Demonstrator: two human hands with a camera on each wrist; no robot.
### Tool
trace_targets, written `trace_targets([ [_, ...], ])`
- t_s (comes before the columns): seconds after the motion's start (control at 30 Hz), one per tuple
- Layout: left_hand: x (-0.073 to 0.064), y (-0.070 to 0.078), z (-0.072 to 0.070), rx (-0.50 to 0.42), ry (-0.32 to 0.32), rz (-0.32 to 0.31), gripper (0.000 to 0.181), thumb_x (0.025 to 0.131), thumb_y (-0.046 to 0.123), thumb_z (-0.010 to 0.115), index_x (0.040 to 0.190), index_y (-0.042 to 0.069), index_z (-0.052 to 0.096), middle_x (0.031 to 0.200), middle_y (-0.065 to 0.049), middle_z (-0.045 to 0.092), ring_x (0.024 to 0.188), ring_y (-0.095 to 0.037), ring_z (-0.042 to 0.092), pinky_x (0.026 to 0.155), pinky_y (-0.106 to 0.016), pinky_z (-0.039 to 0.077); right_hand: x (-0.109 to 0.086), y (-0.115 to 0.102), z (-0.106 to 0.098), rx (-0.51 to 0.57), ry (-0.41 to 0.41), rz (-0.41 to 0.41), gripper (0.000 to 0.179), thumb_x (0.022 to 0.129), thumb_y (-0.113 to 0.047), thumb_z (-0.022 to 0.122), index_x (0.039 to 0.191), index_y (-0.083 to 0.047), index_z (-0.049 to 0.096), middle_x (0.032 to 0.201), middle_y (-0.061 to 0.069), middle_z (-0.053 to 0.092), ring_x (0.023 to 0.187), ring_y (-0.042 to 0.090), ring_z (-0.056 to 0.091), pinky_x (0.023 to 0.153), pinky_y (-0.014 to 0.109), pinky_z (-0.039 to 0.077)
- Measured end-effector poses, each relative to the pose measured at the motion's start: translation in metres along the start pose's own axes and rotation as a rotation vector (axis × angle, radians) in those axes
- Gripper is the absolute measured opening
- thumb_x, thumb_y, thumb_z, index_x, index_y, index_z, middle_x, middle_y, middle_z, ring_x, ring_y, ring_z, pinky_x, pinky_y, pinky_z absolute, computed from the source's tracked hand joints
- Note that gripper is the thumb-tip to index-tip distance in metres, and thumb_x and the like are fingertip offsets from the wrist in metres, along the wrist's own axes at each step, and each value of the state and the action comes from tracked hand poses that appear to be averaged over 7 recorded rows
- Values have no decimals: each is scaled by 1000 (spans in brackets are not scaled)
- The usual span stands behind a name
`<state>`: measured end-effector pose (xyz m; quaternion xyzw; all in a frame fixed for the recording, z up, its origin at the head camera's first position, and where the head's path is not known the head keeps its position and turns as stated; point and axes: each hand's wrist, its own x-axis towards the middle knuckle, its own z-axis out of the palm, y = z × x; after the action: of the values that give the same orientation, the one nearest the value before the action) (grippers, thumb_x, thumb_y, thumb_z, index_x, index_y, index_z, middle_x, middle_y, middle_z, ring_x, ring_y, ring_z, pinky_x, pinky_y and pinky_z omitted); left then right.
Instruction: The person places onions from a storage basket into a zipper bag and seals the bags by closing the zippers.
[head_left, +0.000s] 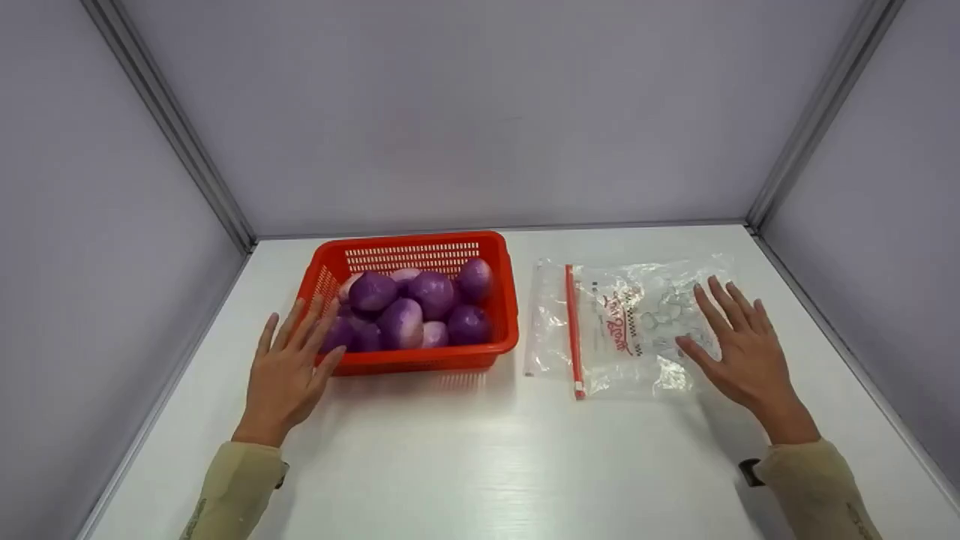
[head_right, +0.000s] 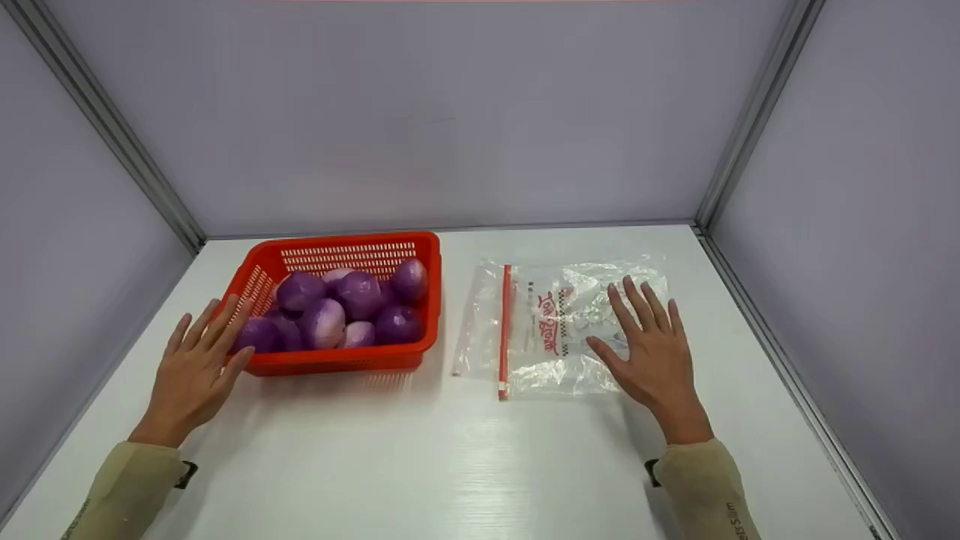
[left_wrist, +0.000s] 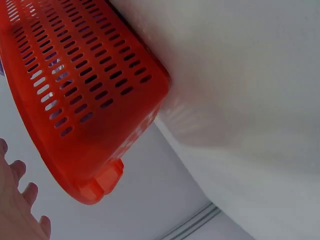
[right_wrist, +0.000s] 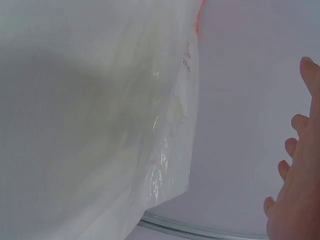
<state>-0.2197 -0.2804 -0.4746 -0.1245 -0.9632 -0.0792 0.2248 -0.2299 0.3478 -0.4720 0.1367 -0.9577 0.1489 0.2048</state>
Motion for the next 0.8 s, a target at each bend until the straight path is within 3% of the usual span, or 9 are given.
trace_targets([
  [0.1,3,1,5,-114,-19,-64,71,104,41,53,166,27,22,171,-7,28,159,-35,20,131,-55,8,7,-7,3,181,-45,89,76,103,-44,59,166,-19,25,172,12,23,155,44,22,115,75,25],
  [0.2,7,-2,7,-222,-32,-153,66,108,41,45,167,23,21,172,-9,26,159,-38,18,129,-60,10,17,-15,8,351,-102,177,72,106,-42,55,166,-16,24,166,20,30,147,49,33,108,76,33],
  [0.4,17,-18,2,-469,-62,-391,64,112,46,32,168,20,16,173,-13,19,157,-44,18,123,-71,17,45,-32,28,561,-200,284,71,108,-48,49,164,-9,28,156,26,43,135,47,50,105,62,49],
  [0.57,26,-30,-1,-665,-192,-521,68,112,51,25,168,18,6,174,-15,13,159,-42,16,126,-65,16,68,-45,51,750,-310,412,79,106,-58,45,164,-9,25,157,26,39,136,44,52,102,49,56],
  [0.67,31,-34,0,-712,-242,-569,68,112,50,24,168,15,5,173,-16,12,158,-43,18,126,-64,18,78,-52,63,859,-363,472,80,107,-58,44,164,-6,23,157,27,37,135,44,53,102,45,57],
  [0.8,37,-37,0,-734,-250,-611,64,113,43,24,167,11,9,172,-20,18,156,-44,24,126,-62,22,89,-67,71,956,-396,520,72,109,-50,44,161,-3,27,155,28,39,131,46,55,102,46,57],
])
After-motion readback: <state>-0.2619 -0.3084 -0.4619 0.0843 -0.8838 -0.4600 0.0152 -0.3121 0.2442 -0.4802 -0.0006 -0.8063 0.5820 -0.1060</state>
